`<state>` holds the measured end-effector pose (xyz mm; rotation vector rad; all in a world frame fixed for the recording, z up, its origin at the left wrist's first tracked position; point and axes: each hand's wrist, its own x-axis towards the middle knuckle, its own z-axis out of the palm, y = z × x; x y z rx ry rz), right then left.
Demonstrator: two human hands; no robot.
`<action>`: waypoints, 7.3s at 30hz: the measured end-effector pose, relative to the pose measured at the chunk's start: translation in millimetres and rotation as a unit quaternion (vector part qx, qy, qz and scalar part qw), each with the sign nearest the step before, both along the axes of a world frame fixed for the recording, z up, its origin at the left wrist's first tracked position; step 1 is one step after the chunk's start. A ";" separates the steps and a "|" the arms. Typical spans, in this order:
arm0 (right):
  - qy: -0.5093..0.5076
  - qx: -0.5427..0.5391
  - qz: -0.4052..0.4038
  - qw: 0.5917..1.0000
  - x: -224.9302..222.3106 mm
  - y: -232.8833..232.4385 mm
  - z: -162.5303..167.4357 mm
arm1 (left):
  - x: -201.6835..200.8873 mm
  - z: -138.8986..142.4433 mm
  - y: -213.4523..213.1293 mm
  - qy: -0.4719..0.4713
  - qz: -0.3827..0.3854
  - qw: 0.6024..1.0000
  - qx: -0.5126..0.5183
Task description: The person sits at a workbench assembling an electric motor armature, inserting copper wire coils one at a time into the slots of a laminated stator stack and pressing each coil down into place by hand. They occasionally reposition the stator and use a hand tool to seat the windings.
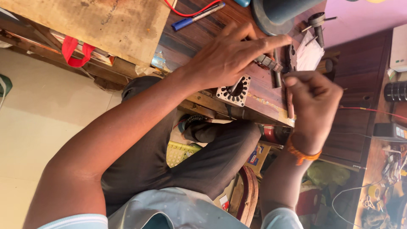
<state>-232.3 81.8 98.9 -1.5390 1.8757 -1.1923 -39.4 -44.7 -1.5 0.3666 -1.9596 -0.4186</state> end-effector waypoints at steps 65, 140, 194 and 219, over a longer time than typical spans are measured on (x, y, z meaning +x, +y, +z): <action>0.083 -0.002 0.105 0.991 8.4 -76.3 3.9 | -0.6 1.8 24.4 0.068 0.034 0.992 0.105; 0.053 -0.008 0.119 0.991 18.6 -76.9 13.4 | -1.6 -2.3 14.5 0.043 0.045 0.997 0.043; -0.030 -0.023 0.084 0.996 13.4 1.4 -69.1 | 8.7 -2.5 3.8 -0.086 0.145 0.939 -0.300; 0.121 -0.028 0.085 0.989 13.6 -76.7 2.9 | -1.2 -3.9 14.6 0.037 0.055 0.997 0.049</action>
